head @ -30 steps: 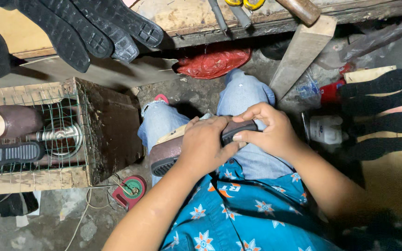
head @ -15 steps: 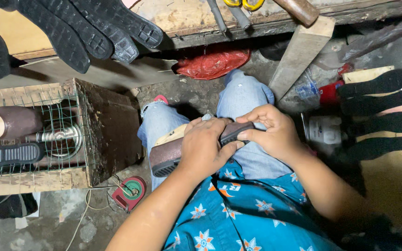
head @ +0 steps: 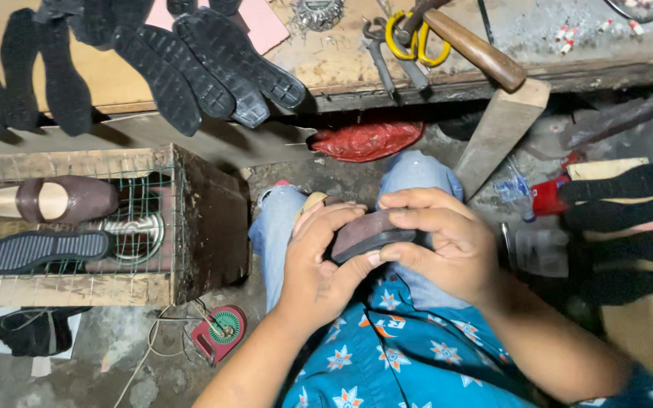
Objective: The person is repairing a brown shoe by attaching a new sole. They use a hammer to secure the sole to the shoe and inspect the fit. The person also handles a shoe insole and a wooden shoe last.
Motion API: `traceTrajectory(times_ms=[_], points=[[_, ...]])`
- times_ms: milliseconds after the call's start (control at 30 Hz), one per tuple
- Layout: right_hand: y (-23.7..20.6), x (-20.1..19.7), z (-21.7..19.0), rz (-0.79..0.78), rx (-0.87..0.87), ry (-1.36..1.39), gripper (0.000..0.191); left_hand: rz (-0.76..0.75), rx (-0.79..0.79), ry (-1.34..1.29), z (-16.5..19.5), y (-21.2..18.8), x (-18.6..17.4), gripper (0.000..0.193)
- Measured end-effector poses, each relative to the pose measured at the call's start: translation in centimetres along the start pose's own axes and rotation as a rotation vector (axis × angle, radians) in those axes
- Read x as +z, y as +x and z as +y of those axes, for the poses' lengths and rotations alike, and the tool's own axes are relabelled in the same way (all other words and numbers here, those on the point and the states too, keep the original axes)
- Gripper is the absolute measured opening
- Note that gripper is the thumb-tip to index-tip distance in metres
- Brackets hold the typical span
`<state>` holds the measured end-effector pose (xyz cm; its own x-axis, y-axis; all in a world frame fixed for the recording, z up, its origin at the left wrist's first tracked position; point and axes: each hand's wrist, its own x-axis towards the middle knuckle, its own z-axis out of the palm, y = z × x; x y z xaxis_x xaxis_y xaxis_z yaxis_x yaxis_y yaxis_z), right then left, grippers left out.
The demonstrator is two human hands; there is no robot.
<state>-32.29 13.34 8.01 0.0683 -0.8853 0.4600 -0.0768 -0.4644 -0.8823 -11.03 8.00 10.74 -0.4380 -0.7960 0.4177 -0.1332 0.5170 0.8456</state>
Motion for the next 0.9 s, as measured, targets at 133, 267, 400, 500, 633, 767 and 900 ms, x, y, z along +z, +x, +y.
traceTrajectory(times_ms=[133,267,400,500,633,767,900], points=[[1.3,2.7,-1.6,-0.018,-0.03,-0.132,0.043,0.073,-0.027,-0.114,0.0,-1.8,-1.6,0.047],[2.0,5.3,-2.3,0.0,-0.117,-0.216,0.041,0.137,-0.031,-0.154,-0.1,-3.2,-3.2,0.045],[3.2,7.3,-2.4,0.018,-0.199,-0.33,0.035,0.153,-0.025,0.0,0.1,-3.1,-4.9,0.048],[4.5,8.5,-2.6,0.022,-0.216,-0.329,0.027,0.116,-0.047,0.049,0.4,-2.5,-6.3,0.046],[6.1,9.4,-3.5,0.004,-0.11,-0.304,0.028,0.088,-0.066,0.006,0.9,-1.8,-7.8,0.042],[6.9,10.1,-4.1,0.006,-0.193,-0.337,0.024,0.101,-0.014,0.03,0.9,-1.6,-8.4,0.044],[6.4,10.7,-4.2,0.024,-0.205,-0.313,0.023,0.125,-0.03,0.079,1.1,-3.1,-8.1,0.044]])
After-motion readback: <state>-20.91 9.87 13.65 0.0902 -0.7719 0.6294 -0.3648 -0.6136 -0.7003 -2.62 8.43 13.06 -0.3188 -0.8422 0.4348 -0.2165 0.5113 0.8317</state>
